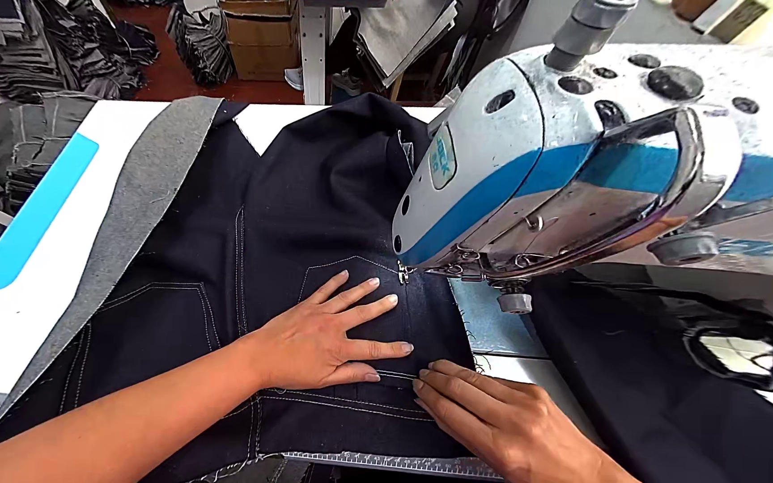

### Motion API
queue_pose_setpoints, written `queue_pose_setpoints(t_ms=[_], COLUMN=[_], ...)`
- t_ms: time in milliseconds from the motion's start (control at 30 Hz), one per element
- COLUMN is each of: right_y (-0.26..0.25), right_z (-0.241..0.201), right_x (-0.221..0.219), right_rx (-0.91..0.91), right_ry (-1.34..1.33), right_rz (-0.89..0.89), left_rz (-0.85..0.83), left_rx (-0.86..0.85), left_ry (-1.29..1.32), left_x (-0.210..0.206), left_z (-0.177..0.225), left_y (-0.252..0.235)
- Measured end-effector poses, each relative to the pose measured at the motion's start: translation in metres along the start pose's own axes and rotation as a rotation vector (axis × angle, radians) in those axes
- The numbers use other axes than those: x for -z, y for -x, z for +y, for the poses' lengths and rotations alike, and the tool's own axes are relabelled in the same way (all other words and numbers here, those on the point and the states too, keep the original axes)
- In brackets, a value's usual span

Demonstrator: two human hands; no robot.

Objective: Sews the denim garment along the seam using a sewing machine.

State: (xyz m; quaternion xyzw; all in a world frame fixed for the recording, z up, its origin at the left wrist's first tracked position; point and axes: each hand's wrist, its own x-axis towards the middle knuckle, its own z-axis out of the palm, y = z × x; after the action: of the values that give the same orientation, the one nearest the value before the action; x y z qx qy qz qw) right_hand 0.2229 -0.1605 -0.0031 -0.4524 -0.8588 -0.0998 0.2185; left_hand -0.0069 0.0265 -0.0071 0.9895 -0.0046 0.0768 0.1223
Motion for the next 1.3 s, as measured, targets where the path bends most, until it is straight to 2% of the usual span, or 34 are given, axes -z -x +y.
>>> queue_pose_setpoints(t_ms=[200,400,567,733,933,1000,1133,1300], right_y=[-0.025,-0.023,-0.003,0.014,0.033,0.033,0.022,0.019], right_z=[-0.004,-0.016,-0.005,0.013,0.014,0.008,-0.005,-0.006], right_x=[-0.001,-0.013,-0.006,-0.003,0.009,0.004,-0.01,0.0], right_rx=[0.025,-0.04,-0.116,-0.208,-0.063,-0.026,-0.017,0.029], right_ry=[0.107,0.205,-0.031,-0.153,-0.344,-0.268,-0.228,-0.196], right_rz=[-0.022,0.105,0.066,0.059,-0.111,-0.095,0.057,0.007], left_rz=[0.014,0.025,0.029,-0.063,-0.045,-0.04,-0.04,-0.043], left_rx=[0.018,-0.009,-0.086,-0.089,-0.094,-0.094,-0.078,-0.075], left_ry=[-0.008,-0.041,-0.011,0.037,0.04,0.038,0.046,0.054], left_x=[0.001,-0.002,0.001,0.006,0.003,0.003,0.004,0.002], left_z=[0.001,0.0,0.002,-0.002,-0.003,-0.003,-0.003,-0.004], left_y=[0.0,0.0,0.003,0.002,0.004,0.004,0.003,0.002])
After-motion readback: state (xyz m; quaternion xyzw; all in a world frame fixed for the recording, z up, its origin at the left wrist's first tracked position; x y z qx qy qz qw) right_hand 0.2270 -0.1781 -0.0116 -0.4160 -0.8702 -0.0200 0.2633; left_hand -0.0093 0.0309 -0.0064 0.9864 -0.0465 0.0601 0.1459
